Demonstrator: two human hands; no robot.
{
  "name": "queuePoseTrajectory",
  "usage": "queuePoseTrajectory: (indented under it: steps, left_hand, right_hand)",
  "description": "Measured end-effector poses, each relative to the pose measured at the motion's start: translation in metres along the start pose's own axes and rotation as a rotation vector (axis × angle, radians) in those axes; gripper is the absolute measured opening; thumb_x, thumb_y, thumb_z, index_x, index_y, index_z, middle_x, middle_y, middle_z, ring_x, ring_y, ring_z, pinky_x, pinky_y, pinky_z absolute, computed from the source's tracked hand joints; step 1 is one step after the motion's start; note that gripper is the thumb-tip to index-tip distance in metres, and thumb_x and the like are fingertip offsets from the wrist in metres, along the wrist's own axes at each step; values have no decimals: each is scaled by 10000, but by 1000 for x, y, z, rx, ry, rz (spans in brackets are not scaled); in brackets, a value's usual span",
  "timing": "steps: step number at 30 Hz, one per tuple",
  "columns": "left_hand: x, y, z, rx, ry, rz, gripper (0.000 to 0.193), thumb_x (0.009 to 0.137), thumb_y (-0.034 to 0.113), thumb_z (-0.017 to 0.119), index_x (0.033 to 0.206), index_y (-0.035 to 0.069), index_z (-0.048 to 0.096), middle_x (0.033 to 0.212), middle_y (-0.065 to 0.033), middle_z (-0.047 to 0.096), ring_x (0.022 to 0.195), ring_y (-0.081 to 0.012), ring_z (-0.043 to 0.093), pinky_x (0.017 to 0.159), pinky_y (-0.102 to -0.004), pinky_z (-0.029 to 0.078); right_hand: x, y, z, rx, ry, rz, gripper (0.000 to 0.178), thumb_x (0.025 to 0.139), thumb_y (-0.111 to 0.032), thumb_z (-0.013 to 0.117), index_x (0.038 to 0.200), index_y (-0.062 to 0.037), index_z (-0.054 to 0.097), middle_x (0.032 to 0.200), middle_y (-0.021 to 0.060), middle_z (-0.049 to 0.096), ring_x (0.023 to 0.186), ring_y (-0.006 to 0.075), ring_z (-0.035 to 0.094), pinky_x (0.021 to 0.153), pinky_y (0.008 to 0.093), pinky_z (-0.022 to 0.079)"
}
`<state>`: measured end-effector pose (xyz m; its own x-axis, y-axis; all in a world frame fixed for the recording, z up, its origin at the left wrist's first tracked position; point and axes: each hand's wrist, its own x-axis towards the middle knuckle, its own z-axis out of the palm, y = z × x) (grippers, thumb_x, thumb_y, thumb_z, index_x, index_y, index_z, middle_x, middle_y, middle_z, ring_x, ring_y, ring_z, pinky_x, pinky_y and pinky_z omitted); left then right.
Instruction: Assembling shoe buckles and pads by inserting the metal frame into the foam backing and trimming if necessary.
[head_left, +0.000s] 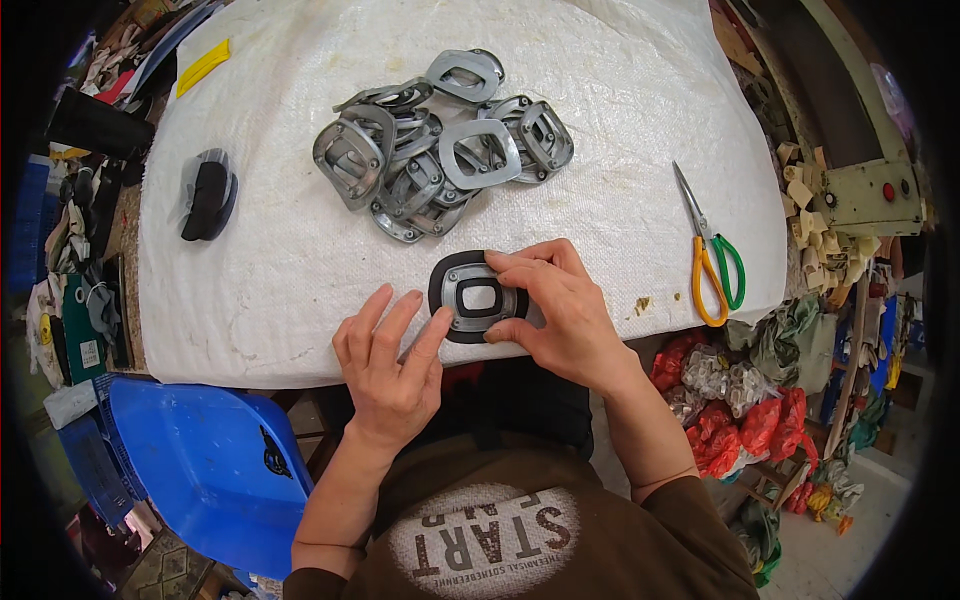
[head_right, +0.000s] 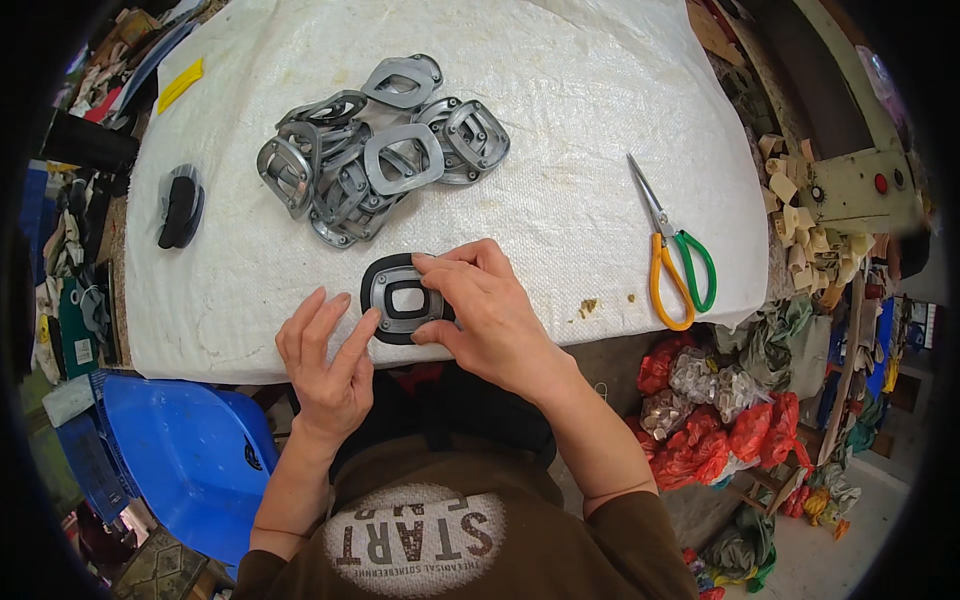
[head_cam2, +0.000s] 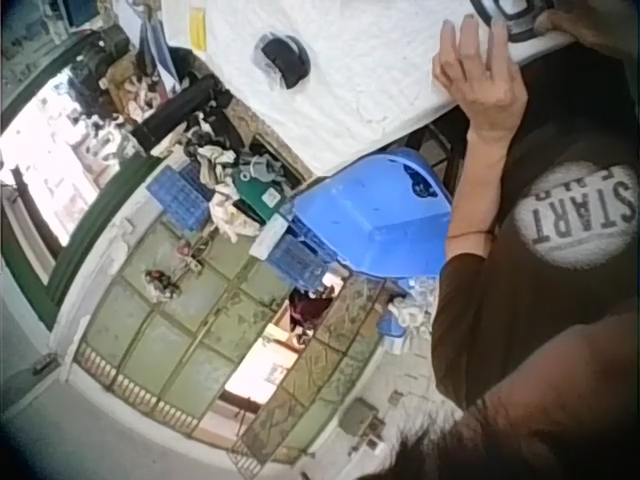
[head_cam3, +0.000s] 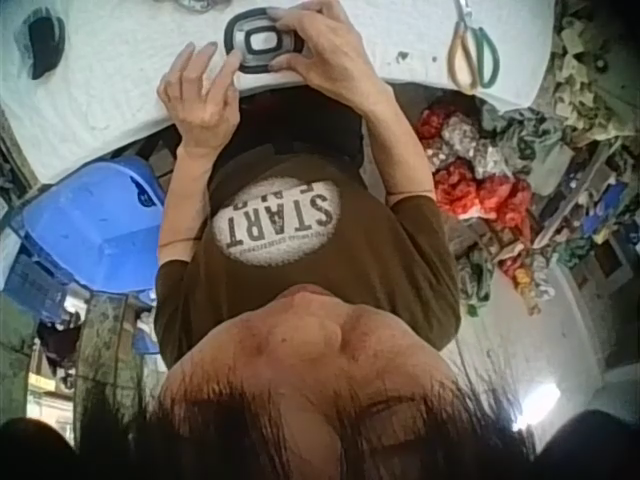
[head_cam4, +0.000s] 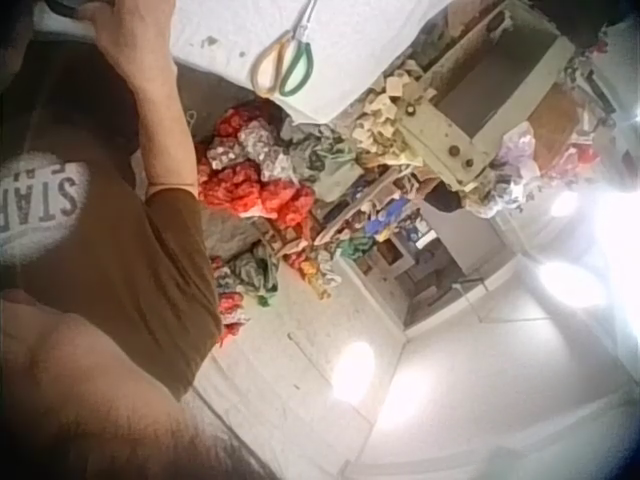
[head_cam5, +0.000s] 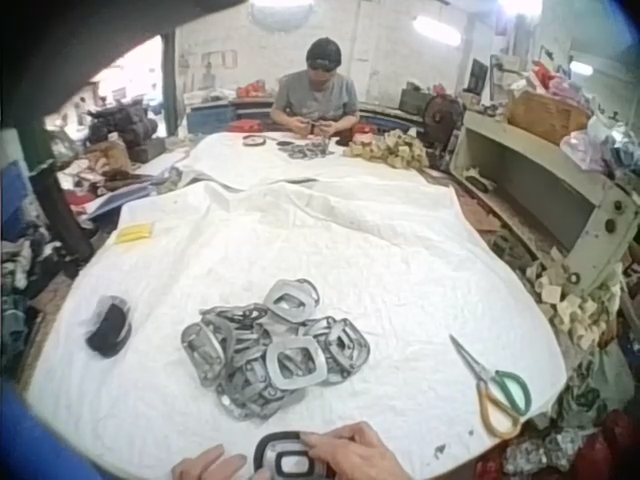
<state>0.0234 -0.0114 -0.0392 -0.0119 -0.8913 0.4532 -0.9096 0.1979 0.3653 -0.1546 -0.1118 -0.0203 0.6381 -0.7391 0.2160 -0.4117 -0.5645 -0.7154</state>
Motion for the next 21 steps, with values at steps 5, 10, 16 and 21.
queuePoseTrajectory:
  steps: [5,10,16,21]
  left_hand:
    - [1,0,-1,7,-39,38,417,632,9,606,1034,109,653,1130,-75,545,1105,-289,478,864,-404,346]
    - [4,2,-8,-82,-47,5,432,653,5,600,1076,83,628,1155,-115,518,1101,-312,472,886,-396,348]
    - [-1,23,-27,-753,52,-392,426,798,55,544,1214,-20,496,1186,-161,475,1050,-245,482,883,-343,384]
    - [0,28,-20,-1498,-155,-900,328,904,137,482,1159,-69,494,955,-81,604,781,-101,561,735,-228,461]
  right_hand:
    - [-1,1,1,-18,1,-20,540,529,-87,793,1001,-46,534,1133,55,599,941,284,524,797,348,471]
    - [-4,8,1,-6,21,-94,533,542,-105,797,1000,-51,531,1154,54,593,985,288,519,806,351,469]
    - [-15,-6,-9,81,170,-174,538,543,-104,801,1010,-72,535,1167,83,595,980,305,539,814,358,467]
    - [-30,-30,-12,-8,152,-233,555,531,-146,805,1009,-61,534,1163,93,596,977,313,545,816,364,456]
